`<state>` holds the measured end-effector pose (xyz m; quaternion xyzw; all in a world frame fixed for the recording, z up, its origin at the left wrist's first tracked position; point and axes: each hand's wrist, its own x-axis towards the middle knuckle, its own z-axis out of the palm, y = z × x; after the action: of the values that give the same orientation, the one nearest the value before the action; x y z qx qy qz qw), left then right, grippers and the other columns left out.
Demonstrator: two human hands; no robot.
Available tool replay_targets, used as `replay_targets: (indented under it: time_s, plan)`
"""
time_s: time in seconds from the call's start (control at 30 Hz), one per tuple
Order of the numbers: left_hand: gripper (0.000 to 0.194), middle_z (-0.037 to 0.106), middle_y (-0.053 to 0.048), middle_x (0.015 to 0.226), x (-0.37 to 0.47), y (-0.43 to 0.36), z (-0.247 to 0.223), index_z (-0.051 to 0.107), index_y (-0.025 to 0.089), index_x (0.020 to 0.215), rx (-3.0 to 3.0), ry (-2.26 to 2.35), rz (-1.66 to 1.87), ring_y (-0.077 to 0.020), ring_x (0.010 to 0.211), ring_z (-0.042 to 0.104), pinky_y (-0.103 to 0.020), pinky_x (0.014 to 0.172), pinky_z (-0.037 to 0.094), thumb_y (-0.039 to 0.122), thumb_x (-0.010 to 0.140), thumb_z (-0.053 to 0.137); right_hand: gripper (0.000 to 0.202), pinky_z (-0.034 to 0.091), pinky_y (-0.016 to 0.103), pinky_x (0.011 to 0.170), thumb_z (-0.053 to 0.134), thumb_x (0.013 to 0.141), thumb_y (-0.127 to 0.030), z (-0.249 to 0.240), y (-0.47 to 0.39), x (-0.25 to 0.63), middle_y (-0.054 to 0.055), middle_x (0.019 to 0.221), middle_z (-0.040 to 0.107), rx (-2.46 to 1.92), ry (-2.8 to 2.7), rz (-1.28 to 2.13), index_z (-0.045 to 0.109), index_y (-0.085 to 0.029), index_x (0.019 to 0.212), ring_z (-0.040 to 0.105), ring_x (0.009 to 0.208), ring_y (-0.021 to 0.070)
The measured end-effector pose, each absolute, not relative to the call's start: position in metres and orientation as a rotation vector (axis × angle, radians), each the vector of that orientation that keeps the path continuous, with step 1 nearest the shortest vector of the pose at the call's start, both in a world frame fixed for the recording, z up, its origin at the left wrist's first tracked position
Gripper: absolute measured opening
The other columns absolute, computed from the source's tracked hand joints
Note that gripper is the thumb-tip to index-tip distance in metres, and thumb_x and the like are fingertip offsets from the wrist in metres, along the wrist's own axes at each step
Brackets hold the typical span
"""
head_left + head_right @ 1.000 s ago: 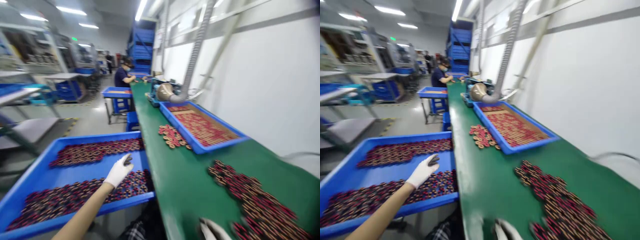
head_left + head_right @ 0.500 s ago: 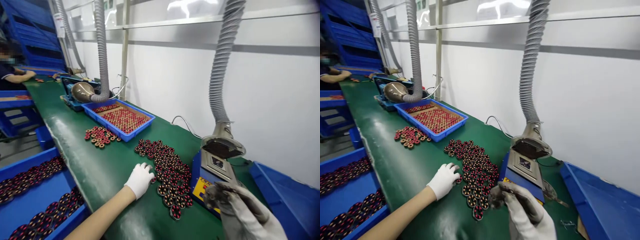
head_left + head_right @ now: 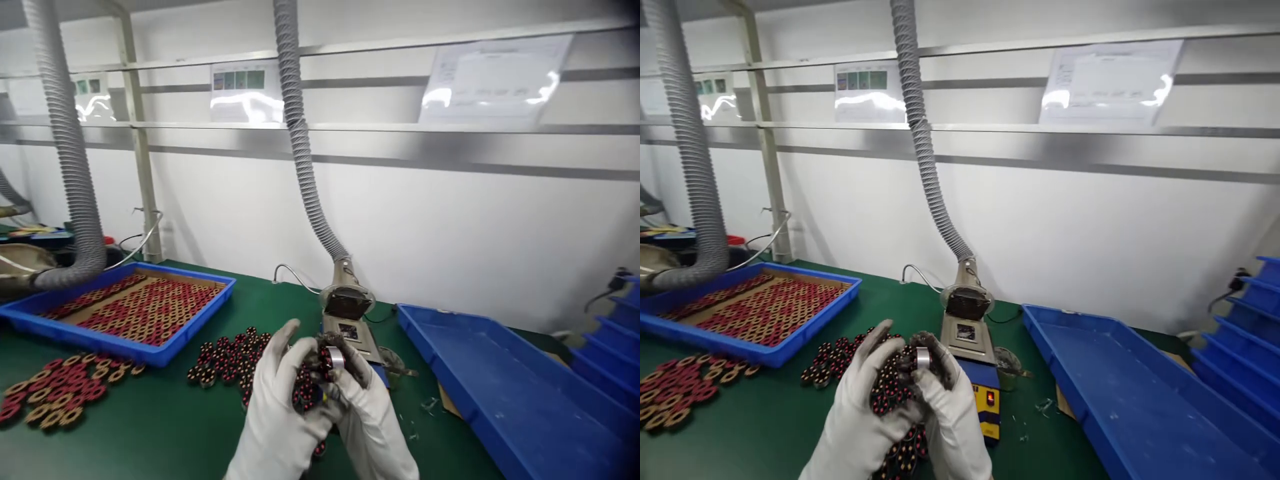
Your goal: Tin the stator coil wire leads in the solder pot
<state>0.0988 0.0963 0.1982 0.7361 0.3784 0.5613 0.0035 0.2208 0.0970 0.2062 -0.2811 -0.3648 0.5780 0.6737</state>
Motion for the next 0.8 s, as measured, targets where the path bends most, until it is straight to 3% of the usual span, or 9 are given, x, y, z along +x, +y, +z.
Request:
replay_targets:
  time_s: [0.1,0.23,0.33,0.43,0.53,0.7,0.8]
  plan:
    - [0.068,0.022,-0.013,0.14,0.103,0.098,0.201,0.022,0.017,0.135,2.521,1.084,1.595,-0.0267,0.126,0.028,-0.045,0.098,0.038,0.009,0.071,0.044,0.049,0.049,0.032,0.077,0.081,0.053,-0.027,0.21,0.098,0.238,0.004,0.092,0.069,-0.724,-0.969,1.173,0.062,-0.022,0.098,0.063,0.084,0.0193]
    - [0.062,0.049,-0.005,0.121,0.106,0.106,0.2,0.044,0.026,0.12,2.638,0.842,1.511,-0.0208,0.109,0.048,-0.038,0.089,0.044,0.0,0.064,0.036,0.042,0.048,0.03,0.073,0.081,0.051,-0.021,0.214,0.098,0.242,0.002,0.085,0.068,-0.903,-1.165,0.996,0.061,-0.021,0.088,0.061,0.08,0.0197]
    - [0.047,0.06,-0.002,0.101,0.107,0.111,0.197,0.054,0.026,0.102,2.374,0.83,1.511,-0.0191,0.09,0.056,-0.034,0.08,0.048,0.003,0.063,0.042,0.038,0.047,0.028,0.067,0.079,0.052,-0.026,0.212,0.097,0.245,0.001,0.079,0.065,-0.864,-1.226,0.946,0.06,-0.023,0.085,0.058,0.074,0.0176]
    - [0.041,0.063,0.001,0.09,0.105,0.11,0.196,0.06,0.025,0.092,2.006,0.821,1.377,-0.017,0.082,0.059,-0.026,0.074,0.049,0.004,0.059,0.048,0.041,0.047,0.028,0.065,0.081,0.049,-0.025,0.21,0.096,0.255,0.0,0.079,0.063,-0.793,-1.344,1.03,0.062,-0.024,0.086,0.057,0.075,0.0182]
    - [0.035,0.064,0.003,0.087,0.102,0.109,0.195,0.062,0.025,0.087,1.82,0.797,1.317,-0.0155,0.078,0.06,-0.021,0.067,0.049,0.006,0.059,0.056,0.031,0.045,0.03,0.07,0.08,0.053,-0.023,0.211,0.094,0.262,0.002,0.081,0.061,-0.872,-1.467,1.024,0.068,-0.023,0.081,0.057,0.078,0.0195]
    - [0.032,0.061,0.0,0.096,0.094,0.109,0.196,0.055,0.022,0.095,2.288,0.71,1.594,-0.0153,0.086,0.057,-0.026,0.077,0.046,0.005,0.068,0.054,0.01,0.043,0.028,0.065,0.074,0.062,-0.03,0.214,0.095,0.246,0.002,0.069,0.058,-0.778,-1.413,0.86,0.068,-0.023,0.062,0.054,0.071,0.0173]
    - [0.025,0.059,-0.005,0.099,0.09,0.106,0.202,0.053,0.017,0.1,2.611,0.759,1.679,-0.0172,0.092,0.054,-0.03,0.079,0.044,0.009,0.076,0.048,0.016,0.043,0.026,0.065,0.067,0.069,-0.036,0.212,0.096,0.236,0.0,0.07,0.056,-0.688,-1.129,1.061,0.064,-0.022,0.061,0.052,0.069,0.0146]
